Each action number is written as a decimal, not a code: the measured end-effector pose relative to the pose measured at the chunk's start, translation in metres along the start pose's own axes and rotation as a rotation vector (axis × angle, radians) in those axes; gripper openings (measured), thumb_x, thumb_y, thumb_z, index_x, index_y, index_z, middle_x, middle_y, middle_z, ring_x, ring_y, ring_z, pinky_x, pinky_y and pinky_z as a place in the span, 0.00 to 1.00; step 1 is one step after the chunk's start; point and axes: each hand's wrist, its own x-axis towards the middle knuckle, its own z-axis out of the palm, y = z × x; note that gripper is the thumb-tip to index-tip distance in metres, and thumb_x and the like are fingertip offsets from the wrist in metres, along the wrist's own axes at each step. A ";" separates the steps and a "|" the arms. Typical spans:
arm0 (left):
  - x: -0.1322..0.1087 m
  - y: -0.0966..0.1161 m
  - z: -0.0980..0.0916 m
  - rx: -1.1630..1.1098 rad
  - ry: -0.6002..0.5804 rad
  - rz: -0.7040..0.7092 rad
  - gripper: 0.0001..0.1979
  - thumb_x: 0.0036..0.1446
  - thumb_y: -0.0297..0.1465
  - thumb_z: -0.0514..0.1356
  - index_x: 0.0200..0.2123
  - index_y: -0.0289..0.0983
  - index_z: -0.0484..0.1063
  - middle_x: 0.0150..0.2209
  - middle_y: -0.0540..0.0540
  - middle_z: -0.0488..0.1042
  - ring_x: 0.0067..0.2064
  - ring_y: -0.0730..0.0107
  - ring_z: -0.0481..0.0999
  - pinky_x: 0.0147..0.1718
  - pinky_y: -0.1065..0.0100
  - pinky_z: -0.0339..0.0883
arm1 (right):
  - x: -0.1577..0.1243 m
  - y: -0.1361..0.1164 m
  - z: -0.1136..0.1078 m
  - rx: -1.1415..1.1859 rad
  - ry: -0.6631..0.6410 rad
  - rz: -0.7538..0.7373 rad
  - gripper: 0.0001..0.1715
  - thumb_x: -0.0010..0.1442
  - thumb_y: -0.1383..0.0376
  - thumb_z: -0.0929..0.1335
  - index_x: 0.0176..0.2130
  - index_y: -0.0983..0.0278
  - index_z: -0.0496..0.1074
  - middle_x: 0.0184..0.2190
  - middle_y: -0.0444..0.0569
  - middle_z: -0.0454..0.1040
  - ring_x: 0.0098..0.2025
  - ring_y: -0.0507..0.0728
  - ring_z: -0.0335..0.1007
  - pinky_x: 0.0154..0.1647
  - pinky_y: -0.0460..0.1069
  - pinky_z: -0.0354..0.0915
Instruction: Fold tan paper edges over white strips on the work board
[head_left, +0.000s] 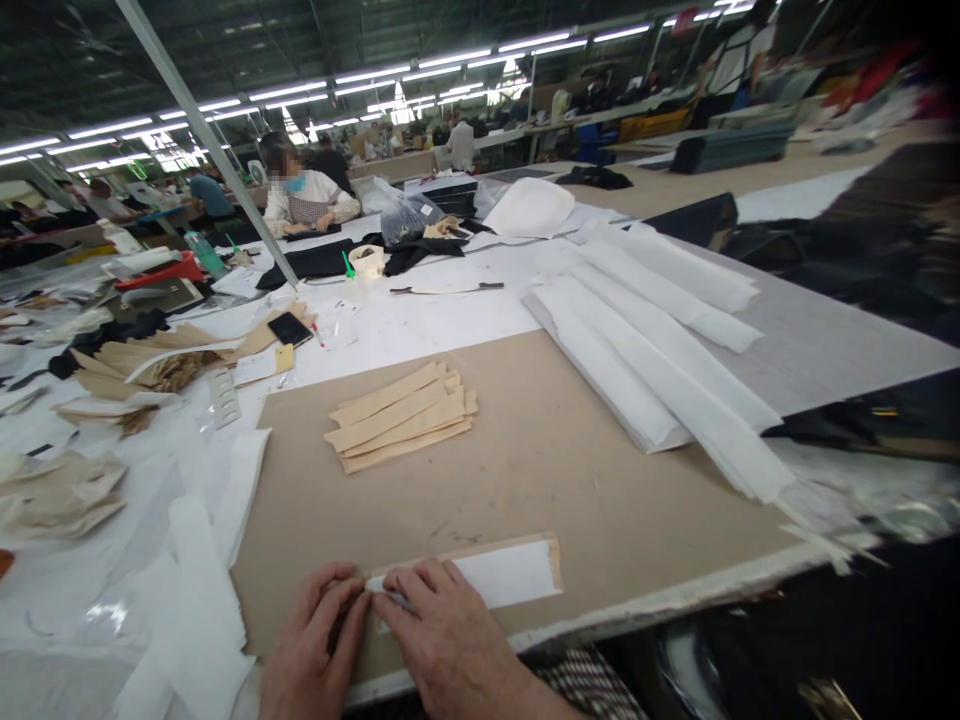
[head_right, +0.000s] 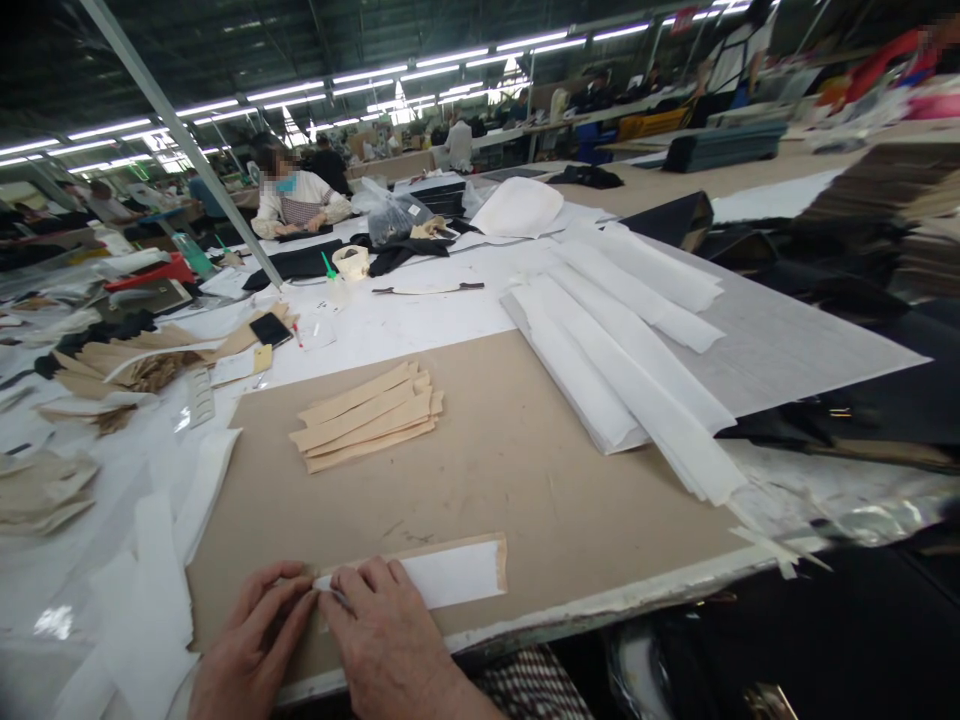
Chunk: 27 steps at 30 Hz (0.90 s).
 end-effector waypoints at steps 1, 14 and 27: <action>0.000 -0.001 -0.001 0.018 -0.005 0.019 0.11 0.65 0.41 0.57 0.47 0.46 0.75 0.51 0.46 0.74 0.49 0.67 0.80 0.48 0.68 0.77 | 0.000 0.000 0.000 0.000 0.004 -0.001 0.23 0.65 0.65 0.66 0.59 0.63 0.64 0.53 0.51 0.70 0.49 0.62 0.60 0.50 0.58 0.60; 0.012 0.002 -0.015 0.116 -0.099 0.142 0.12 0.67 0.40 0.55 0.49 0.47 0.73 0.52 0.45 0.75 0.47 0.68 0.82 0.43 0.70 0.78 | -0.001 0.002 -0.001 0.008 -0.008 0.002 0.23 0.65 0.65 0.66 0.58 0.64 0.63 0.54 0.51 0.69 0.50 0.63 0.60 0.50 0.58 0.59; 0.014 0.003 -0.022 0.226 -0.191 0.331 0.17 0.69 0.32 0.49 0.57 0.45 0.68 0.54 0.44 0.75 0.53 0.65 0.78 0.48 0.67 0.77 | -0.001 -0.003 -0.007 0.030 -0.045 0.007 0.23 0.66 0.67 0.65 0.59 0.64 0.62 0.55 0.52 0.68 0.52 0.63 0.60 0.54 0.57 0.60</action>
